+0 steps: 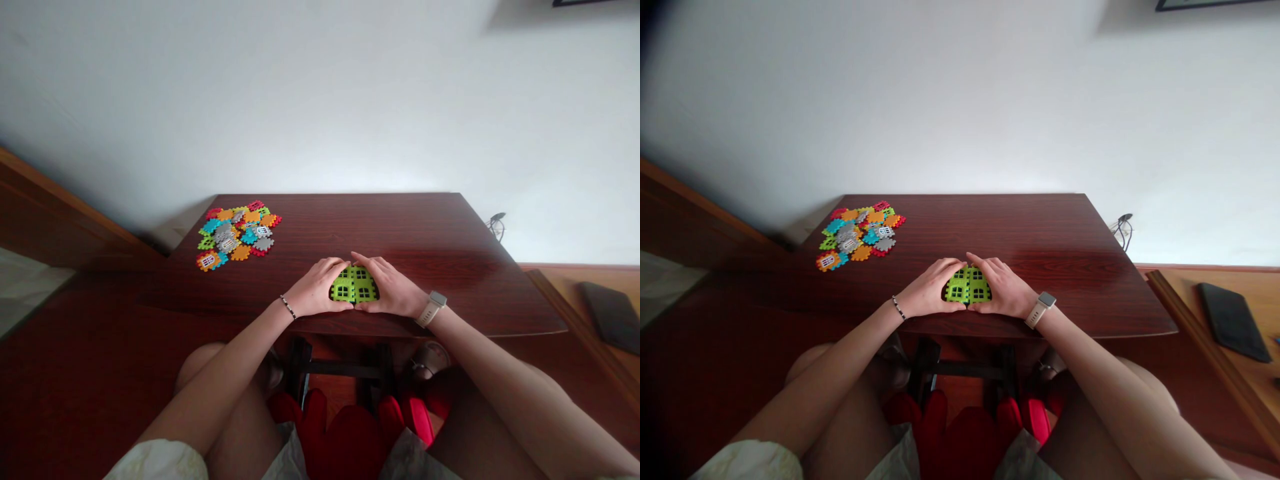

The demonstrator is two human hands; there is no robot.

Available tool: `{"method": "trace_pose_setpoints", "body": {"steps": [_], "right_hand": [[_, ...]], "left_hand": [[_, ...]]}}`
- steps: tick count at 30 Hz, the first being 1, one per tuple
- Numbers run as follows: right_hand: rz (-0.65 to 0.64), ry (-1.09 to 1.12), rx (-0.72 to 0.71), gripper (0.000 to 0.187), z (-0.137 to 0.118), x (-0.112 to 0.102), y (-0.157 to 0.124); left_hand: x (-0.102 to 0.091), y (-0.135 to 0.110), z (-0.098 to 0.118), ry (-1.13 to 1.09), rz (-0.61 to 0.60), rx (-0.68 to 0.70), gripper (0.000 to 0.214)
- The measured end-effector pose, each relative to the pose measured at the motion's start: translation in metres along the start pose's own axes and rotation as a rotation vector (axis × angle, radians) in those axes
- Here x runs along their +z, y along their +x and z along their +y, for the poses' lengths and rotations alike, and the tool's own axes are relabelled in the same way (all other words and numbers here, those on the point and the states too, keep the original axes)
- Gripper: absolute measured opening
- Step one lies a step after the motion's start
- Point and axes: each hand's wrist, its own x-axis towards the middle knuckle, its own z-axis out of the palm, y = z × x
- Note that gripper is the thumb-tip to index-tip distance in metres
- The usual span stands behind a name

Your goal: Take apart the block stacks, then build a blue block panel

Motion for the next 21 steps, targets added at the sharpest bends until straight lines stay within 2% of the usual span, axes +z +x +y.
{"method": "trace_pose_setpoints", "body": {"steps": [6,12,21], "right_hand": [[-0.001,0.000,-0.008,0.123,-0.0014,-0.0003,-0.0001],[0.007,-0.006,-0.023,0.120,-0.0032,-0.0004,-0.0017],[0.002,0.017,-0.039,0.111,-0.0059,-0.0039,-0.0015]], "left_hand": [[0.0040,-0.0012,-0.0036,-0.001,-0.016,0.015,0.112],[0.0088,-0.0019,-0.0056,-0.005,0.033,0.063,0.101],[0.0046,-0.0005,-0.0071,-0.027,-0.018,0.079,0.111]]}}
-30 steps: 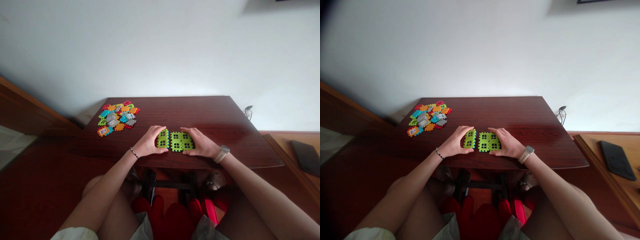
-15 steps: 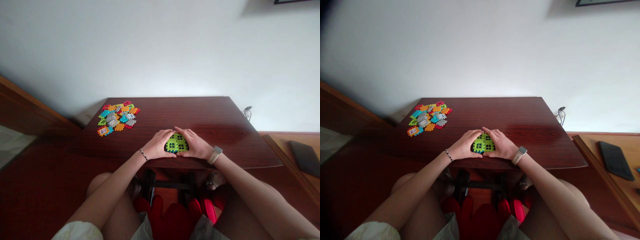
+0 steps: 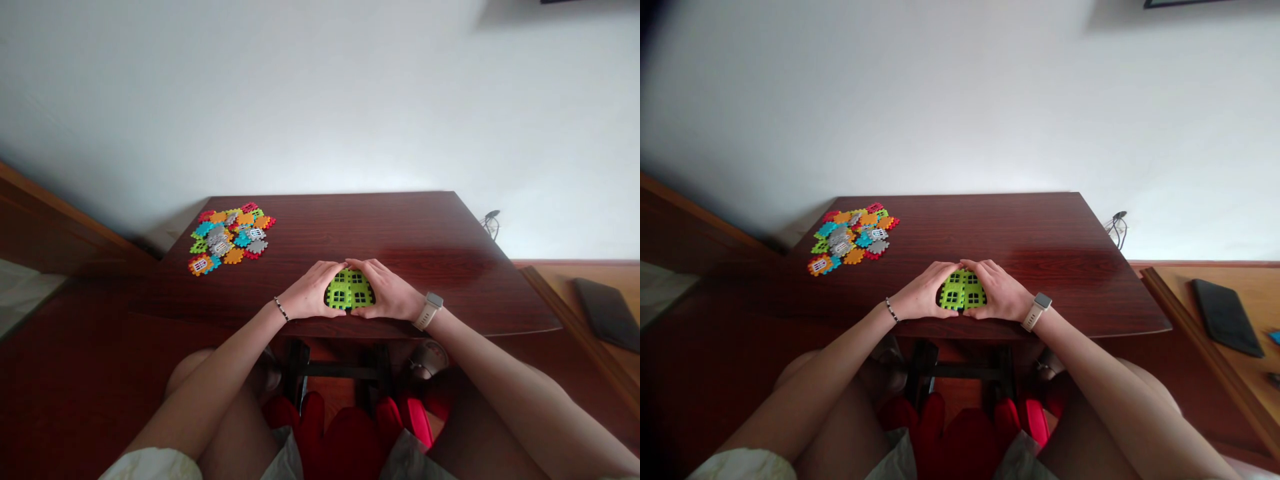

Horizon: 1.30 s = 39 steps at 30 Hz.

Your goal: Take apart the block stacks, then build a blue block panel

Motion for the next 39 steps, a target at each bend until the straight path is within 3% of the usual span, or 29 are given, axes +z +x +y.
{"method": "trace_pose_setpoints", "body": {"steps": [9,16,24,31,33,36,39], "right_hand": [[-0.016,0.010,0.006,0.113,0.004,-0.010,-0.009],[0.147,0.049,0.145,0.112,0.017,-0.031,-0.020],[0.105,0.086,0.021,0.119,-0.019,-0.001,0.010],[0.067,0.083,-0.003,0.130,-0.024,0.017,0.023],[0.083,0.110,-0.005,0.123,-0.025,0.016,0.023],[0.130,0.153,0.059,0.092,-0.022,0.012,0.021],[0.142,0.238,0.163,0.075,-0.015,0.012,0.019]], "left_hand": [[-0.007,-0.006,0.000,-0.045,-0.042,-0.003,0.113],[0.000,-0.013,-0.002,-0.026,0.004,-0.073,0.136],[0.012,-0.013,-0.002,-0.011,0.108,-0.049,0.154],[0.011,-0.015,-0.002,-0.039,0.098,-0.007,0.153],[0.010,-0.016,-0.001,-0.030,0.082,-0.002,0.157],[0.014,-0.019,0.006,0.017,0.098,-0.036,0.161],[0.024,-0.021,0.023,0.112,0.189,-0.175,0.153]]}}
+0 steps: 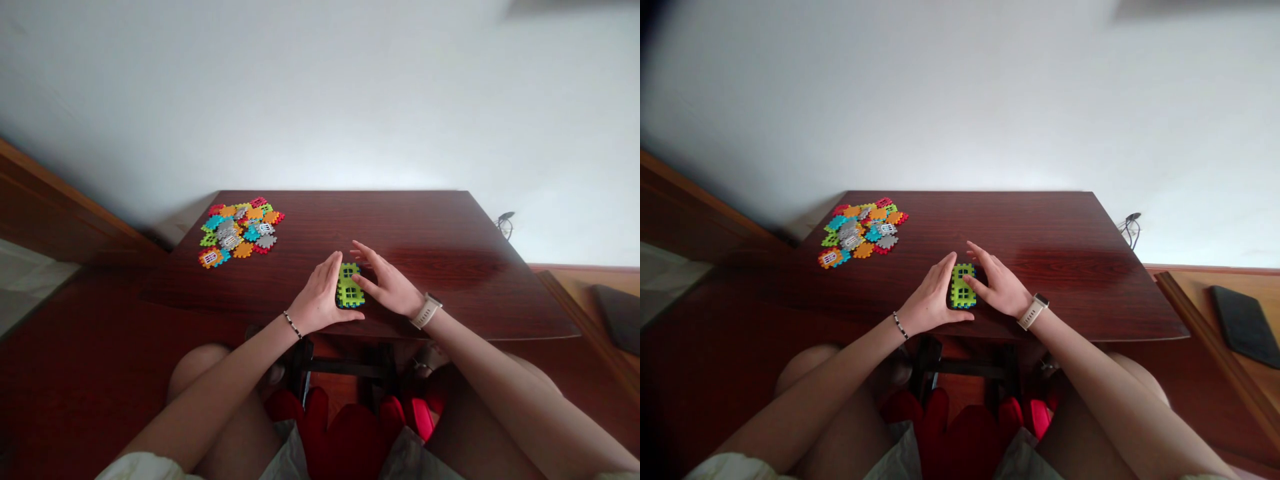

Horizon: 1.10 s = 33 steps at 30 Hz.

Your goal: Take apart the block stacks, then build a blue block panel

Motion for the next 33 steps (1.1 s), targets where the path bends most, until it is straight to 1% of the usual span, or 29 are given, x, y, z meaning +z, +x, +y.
{"method": "trace_pose_setpoints", "body": {"steps": [2,3,5,7,9,11,15,16,18,20,21,23,26,27,29,31,33], "right_hand": [[-0.014,0.029,0.042,0.072,0.005,0.000,0.000],[-0.015,0.023,0.056,0.071,0.006,0.001,0.000],[0.000,-0.021,0.080,0.069,0.006,0.001,-0.001],[0.014,-0.082,0.099,0.064,0.003,-0.001,-0.002],[0.012,-0.137,0.111,0.059,0.000,-0.004,-0.003],[-0.007,-0.164,0.130,0.056,-0.001,-0.009,-0.005],[-0.045,-0.178,0.192,0.056,0.001,-0.020,-0.011],[-0.041,-0.178,0.172,0.059,0.001,-0.023,-0.012],[-0.055,-0.158,0.073,0.071,0.000,-0.027,-0.016],[-0.111,-0.132,-0.041,0.086,-0.002,-0.027,-0.019],[-0.142,-0.127,-0.076,0.090,-0.003,-0.027,-0.020],[-0.173,-0.140,-0.103,0.088,-0.005,-0.023,-0.021],[-0.142,-0.173,-0.099,0.080,-0.004,-0.018,-0.022],[-0.131,-0.180,-0.095,0.079,-0.004,-0.016,-0.021],[-0.115,-0.191,-0.085,0.079,-0.003,-0.016,-0.021],[-0.116,-0.197,-0.081,0.080,-0.003,-0.016,-0.020],[-0.123,-0.191,-0.086,0.082,-0.004,-0.017,-0.020]], "left_hand": [[0.007,-0.006,0.016,0.070,0.096,-0.138,0.148],[0.010,-0.008,0.023,0.093,0.127,-0.185,0.147],[0.014,-0.012,0.035,0.128,0.139,-0.231,0.143],[0.014,-0.012,0.040,0.136,0.120,-0.231,0.136],[0.009,-0.010,0.037,0.105,0.102,-0.198,0.129],[0.002,-0.007,0.028,0.046,0.076,-0.141,0.122],[-0.014,-0.001,0.006,-0.110,-0.046,-0.011,0.114],[-0.018,0.000,0.001,-0.151,-0.078,0.014,0.112],[-0.022,0.001,-0.005,-0.218,-0.116,0.043,0.110],[-0.024,0.001,-0.006,-0.253,-0.132,0.055,0.108],[-0.024,0.001,-0.006,-0.259,-0.140,0.059,0.108],[-0.023,0.000,-0.003,-0.250,-0.146,0.056,0.112],[-0.018,-0.001,0.003,-0.206,-0.117,0.027,0.123],[-0.016,-0.001,0.004,-0.187,-0.101,0.016,0.122],[-0.014,-0.001,0.004,-0.158,-0.079,0.000,0.112],[-0.013,0.000,0.003,-0.156,-0.075,-0.014,0.104],[-0.013,0.000,0.001,-0.178,-0.084,-0.024,0.102]]}}
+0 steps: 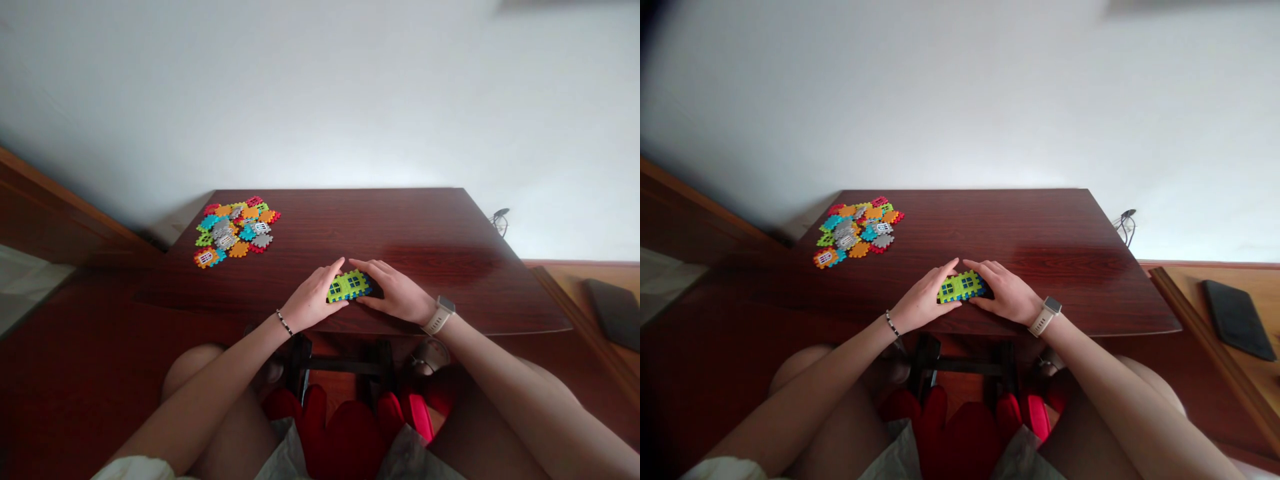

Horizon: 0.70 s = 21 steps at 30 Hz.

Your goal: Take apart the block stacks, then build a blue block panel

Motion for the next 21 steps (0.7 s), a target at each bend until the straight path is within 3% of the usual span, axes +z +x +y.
{"method": "trace_pose_setpoints", "body": {"steps": [6,12,21], "right_hand": [[-0.029,0.014,-0.019,0.086,-0.004,-0.001,0.000],[-0.015,0.019,-0.012,0.082,-0.005,0.000,0.001],[-0.004,0.041,0.030,0.075,-0.008,-0.003,0.002]], "left_hand": [[-0.006,0.000,0.000,-0.014,-0.039,0.018,0.109],[-0.011,0.001,-0.001,0.043,-0.009,0.008,0.093],[-0.009,0.002,0.000,0.092,-0.036,0.025,0.089]]}}
